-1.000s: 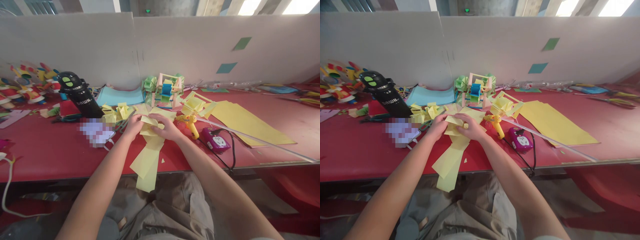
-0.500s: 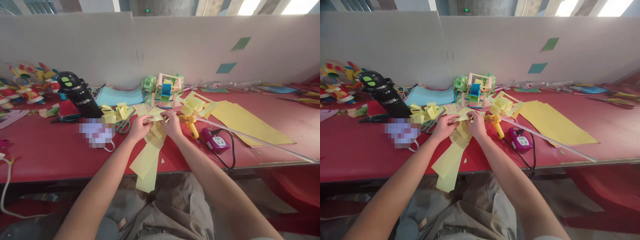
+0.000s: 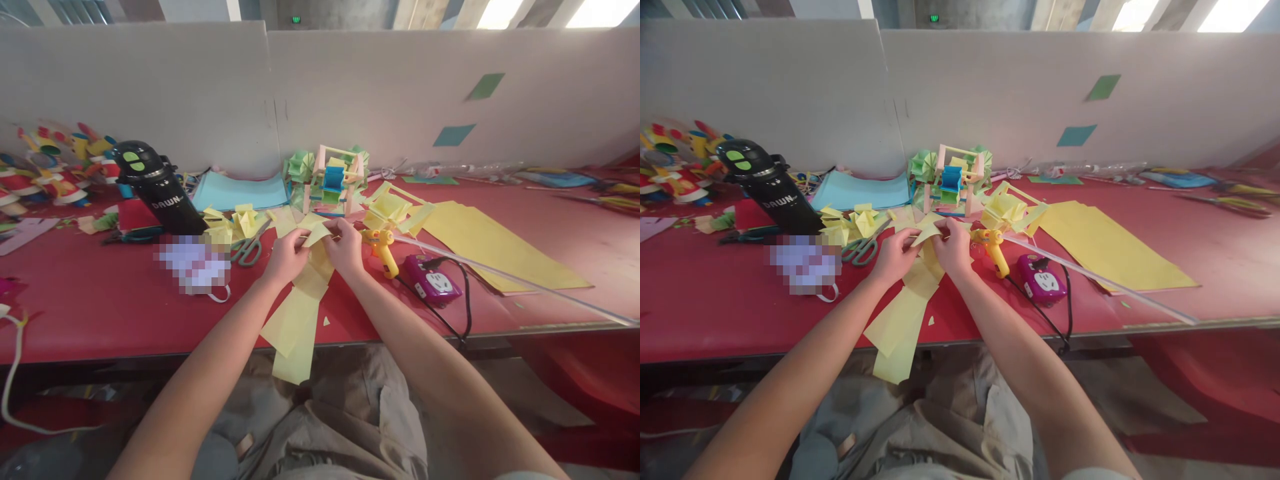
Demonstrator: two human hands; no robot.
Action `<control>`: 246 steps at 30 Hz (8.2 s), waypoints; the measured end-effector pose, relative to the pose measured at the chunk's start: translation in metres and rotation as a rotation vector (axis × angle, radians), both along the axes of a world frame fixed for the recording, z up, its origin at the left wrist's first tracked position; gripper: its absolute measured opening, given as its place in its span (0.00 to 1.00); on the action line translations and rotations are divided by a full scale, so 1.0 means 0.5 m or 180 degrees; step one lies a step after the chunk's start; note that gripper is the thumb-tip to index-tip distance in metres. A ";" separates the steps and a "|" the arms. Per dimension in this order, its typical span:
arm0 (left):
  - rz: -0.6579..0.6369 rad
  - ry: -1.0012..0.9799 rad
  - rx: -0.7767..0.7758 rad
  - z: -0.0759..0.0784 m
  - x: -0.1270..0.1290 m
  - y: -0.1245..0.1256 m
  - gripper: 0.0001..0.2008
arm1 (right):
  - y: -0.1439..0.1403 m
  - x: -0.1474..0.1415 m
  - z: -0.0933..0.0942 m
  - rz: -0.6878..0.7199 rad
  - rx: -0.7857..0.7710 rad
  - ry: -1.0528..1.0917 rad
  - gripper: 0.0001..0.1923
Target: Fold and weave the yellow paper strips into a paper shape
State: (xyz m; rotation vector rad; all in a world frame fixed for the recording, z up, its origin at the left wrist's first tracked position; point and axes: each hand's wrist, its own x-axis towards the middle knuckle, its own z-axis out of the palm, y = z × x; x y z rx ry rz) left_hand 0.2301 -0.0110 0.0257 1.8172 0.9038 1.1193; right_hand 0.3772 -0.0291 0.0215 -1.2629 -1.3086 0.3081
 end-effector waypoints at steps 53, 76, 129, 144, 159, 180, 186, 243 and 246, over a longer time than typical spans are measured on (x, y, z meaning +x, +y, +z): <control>-0.0153 -0.1153 -0.1217 0.010 -0.006 0.017 0.20 | 0.005 0.000 0.001 0.0148 0.0028 0.0203 0.17; 0.0049 -0.0351 -0.0477 -0.004 -0.004 0.023 0.17 | 0.007 -0.005 -0.001 0.0493 0.0017 0.0259 0.12; 0.0137 -0.0481 -0.0702 0.008 -0.023 0.024 0.25 | 0.015 0.000 -0.006 0.1192 -0.0753 0.1179 0.22; 0.0170 -0.0395 -0.0409 0.004 -0.023 0.030 0.23 | 0.015 -0.001 -0.008 0.1122 -0.0588 0.1197 0.19; 0.0175 -0.0309 -0.0465 0.008 -0.023 0.023 0.24 | 0.007 0.003 0.006 0.1314 -0.0815 0.1392 0.22; 0.0107 -0.1296 -0.1210 0.005 -0.026 0.035 0.24 | 0.008 0.002 0.008 0.1453 -0.0800 0.1841 0.15; 0.0122 -0.1312 -0.1247 0.005 -0.027 0.034 0.24 | 0.007 0.000 0.011 0.1256 -0.0982 0.1838 0.10; 0.0196 -0.1258 -0.1206 0.001 -0.026 0.037 0.27 | 0.010 -0.004 -0.002 0.1543 -0.0767 0.1206 0.19; 0.0111 -0.1193 -0.1173 0.004 -0.026 0.034 0.28 | 0.007 -0.005 0.002 0.1500 -0.0809 0.1249 0.20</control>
